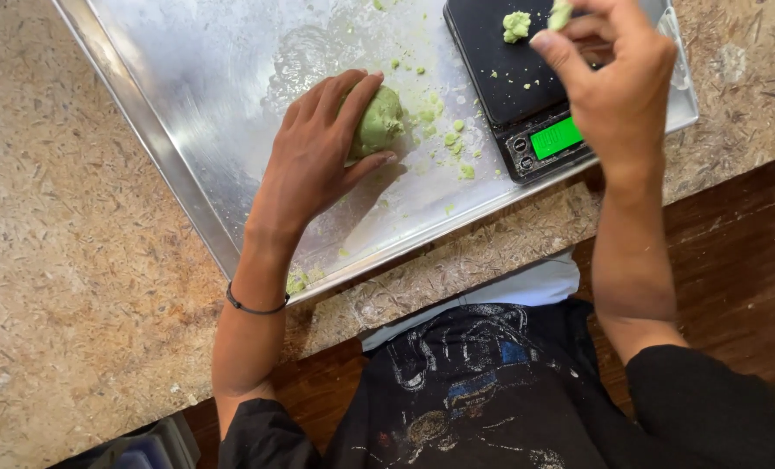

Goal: Kneading a small ball of green dough on a metal tray and portioning it using a digital scale.

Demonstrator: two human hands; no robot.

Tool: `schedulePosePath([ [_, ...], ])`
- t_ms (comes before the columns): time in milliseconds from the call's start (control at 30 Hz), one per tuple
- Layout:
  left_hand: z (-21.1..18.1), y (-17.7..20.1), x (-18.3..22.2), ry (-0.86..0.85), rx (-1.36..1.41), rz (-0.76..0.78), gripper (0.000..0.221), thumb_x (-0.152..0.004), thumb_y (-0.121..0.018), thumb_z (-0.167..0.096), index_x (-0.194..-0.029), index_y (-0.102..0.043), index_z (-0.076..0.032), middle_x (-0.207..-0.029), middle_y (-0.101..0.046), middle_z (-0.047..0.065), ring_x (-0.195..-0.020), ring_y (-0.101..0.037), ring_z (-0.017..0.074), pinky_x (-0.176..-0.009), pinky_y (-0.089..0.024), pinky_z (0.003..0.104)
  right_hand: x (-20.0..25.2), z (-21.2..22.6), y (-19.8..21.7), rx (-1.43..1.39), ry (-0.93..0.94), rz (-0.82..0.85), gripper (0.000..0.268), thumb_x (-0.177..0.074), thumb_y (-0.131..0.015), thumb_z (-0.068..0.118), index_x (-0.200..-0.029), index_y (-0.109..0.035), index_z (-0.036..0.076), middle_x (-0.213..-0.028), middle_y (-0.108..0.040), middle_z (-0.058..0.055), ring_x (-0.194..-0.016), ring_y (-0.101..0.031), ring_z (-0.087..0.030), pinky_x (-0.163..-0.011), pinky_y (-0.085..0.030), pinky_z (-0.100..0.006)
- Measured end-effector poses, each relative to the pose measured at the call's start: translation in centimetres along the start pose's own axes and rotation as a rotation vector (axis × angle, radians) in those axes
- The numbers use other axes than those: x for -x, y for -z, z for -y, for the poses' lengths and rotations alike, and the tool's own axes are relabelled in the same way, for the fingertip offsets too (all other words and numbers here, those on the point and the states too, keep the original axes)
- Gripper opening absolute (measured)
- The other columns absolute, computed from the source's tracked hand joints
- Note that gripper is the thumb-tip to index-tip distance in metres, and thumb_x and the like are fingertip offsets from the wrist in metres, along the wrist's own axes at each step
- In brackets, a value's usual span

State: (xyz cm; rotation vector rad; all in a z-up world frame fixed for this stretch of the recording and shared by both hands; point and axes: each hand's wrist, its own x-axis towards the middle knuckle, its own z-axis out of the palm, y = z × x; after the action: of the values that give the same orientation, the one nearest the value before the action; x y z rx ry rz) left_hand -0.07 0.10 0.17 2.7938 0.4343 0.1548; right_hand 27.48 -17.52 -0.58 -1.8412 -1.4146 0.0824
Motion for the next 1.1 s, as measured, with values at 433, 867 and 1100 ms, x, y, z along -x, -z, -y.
schedulePosePath([
  [433,0.1,-0.2,0.1,-0.004,-0.015,-0.004,0.077,-0.1,-0.074,-0.046,-0.153,-0.035,-0.007,-0.15,-0.045,0.016,-0.137,-0.046,0.0361,-0.115,-0.041,0.051,-2.2,-1.1,-0.7,0.056,0.159,0.04,0.008,-0.118,-0.08,-0.003,-0.118,-0.083,-0.01,-0.111,-0.08,-0.019,-0.09,-0.074,-0.029,-0.074,-0.056,-0.037],
  [867,0.0,-0.1,0.1,0.0,-0.012,-0.013,0.077,-0.099,-0.075,-0.044,-0.153,-0.035,-0.007,-0.149,-0.047,0.015,-0.137,-0.047,0.0357,-0.115,-0.041,0.05,-1.8,-1.6,-1.8,0.116,0.016,0.039,0.018,-0.103,-0.087,0.002,-0.117,-0.076,-0.001,-0.108,-0.078,-0.011,-0.084,-0.07,-0.02,-0.069,-0.058,-0.034],
  [1100,0.0,-0.2,0.0,0.0,-0.021,-0.013,0.078,-0.098,-0.075,-0.046,-0.153,-0.035,-0.007,-0.149,-0.047,0.016,-0.137,-0.047,0.0359,-0.115,-0.041,0.049,-1.4,-0.1,-1.9,0.236,0.012,0.031,0.021,-0.103,-0.089,0.01,-0.122,-0.083,0.003,-0.123,-0.067,-0.017,-0.109,-0.062,-0.031,-0.059,-0.061,-0.033],
])
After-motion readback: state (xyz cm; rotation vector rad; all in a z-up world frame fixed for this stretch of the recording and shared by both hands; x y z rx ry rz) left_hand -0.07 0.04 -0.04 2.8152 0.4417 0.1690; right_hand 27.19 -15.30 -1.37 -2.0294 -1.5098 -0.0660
